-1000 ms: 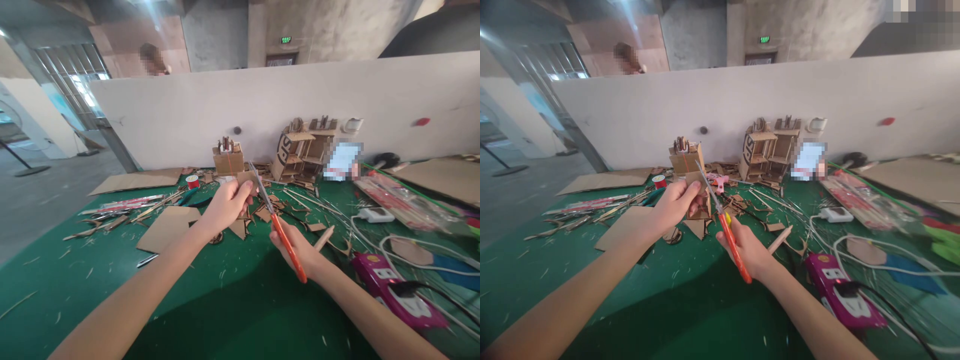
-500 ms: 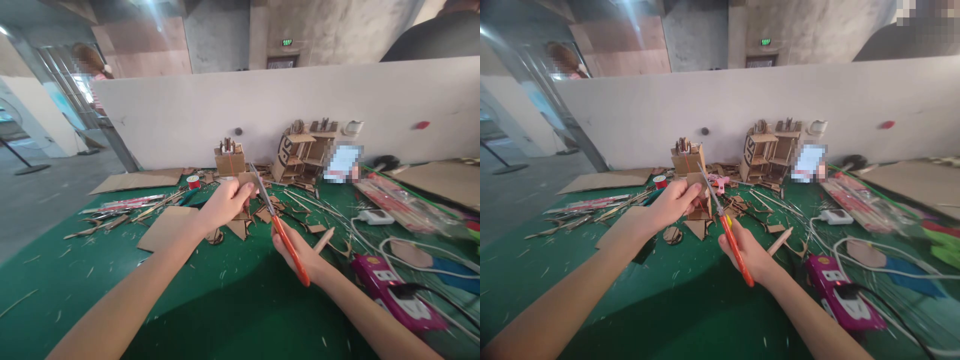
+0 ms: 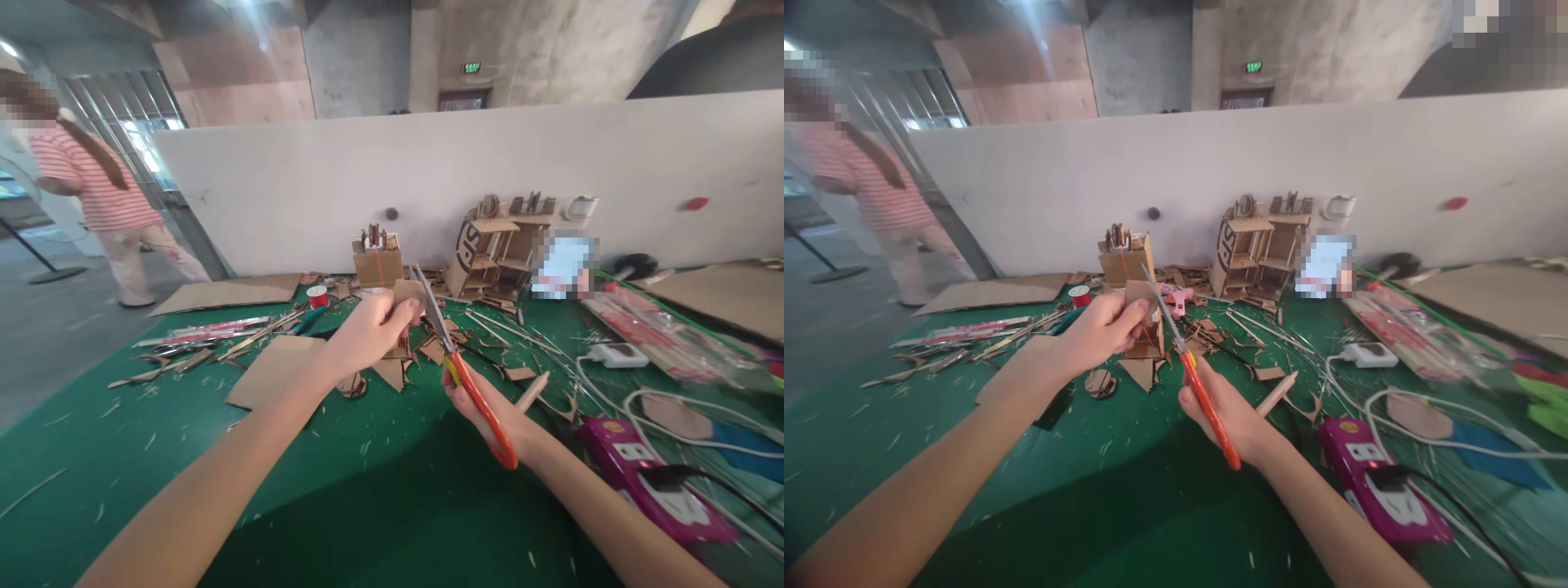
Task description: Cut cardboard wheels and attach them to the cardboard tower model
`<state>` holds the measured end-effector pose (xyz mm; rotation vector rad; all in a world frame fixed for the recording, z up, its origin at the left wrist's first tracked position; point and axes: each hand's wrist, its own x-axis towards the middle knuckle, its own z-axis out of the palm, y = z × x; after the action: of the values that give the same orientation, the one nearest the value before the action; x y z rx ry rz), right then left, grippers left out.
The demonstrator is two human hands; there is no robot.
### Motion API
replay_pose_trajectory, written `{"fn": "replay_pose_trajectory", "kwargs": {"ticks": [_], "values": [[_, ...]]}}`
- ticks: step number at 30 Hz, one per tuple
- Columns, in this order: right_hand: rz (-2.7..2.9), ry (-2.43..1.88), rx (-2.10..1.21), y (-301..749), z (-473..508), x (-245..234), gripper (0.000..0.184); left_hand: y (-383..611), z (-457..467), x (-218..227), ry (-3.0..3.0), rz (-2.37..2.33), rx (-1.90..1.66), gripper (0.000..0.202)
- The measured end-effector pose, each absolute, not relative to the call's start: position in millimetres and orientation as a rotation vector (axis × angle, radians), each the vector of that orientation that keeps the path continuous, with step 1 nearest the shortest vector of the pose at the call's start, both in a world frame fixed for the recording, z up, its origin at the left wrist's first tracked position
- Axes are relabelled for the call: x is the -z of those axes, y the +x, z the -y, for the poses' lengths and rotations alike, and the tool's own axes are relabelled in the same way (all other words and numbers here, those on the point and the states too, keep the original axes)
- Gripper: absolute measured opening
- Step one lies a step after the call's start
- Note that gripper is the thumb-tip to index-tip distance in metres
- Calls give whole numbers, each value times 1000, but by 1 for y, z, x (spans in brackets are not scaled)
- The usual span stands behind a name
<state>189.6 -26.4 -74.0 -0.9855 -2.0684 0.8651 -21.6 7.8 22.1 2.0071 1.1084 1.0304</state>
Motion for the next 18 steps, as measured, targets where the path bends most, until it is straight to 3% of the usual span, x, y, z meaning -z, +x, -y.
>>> {"fn": "replay_pose_trajectory", "kwargs": {"ticks": [18], "values": [[2112,-1148,-792,183,27,71,33,-34,-6,-34,2164,-1056,-898,34]]}}
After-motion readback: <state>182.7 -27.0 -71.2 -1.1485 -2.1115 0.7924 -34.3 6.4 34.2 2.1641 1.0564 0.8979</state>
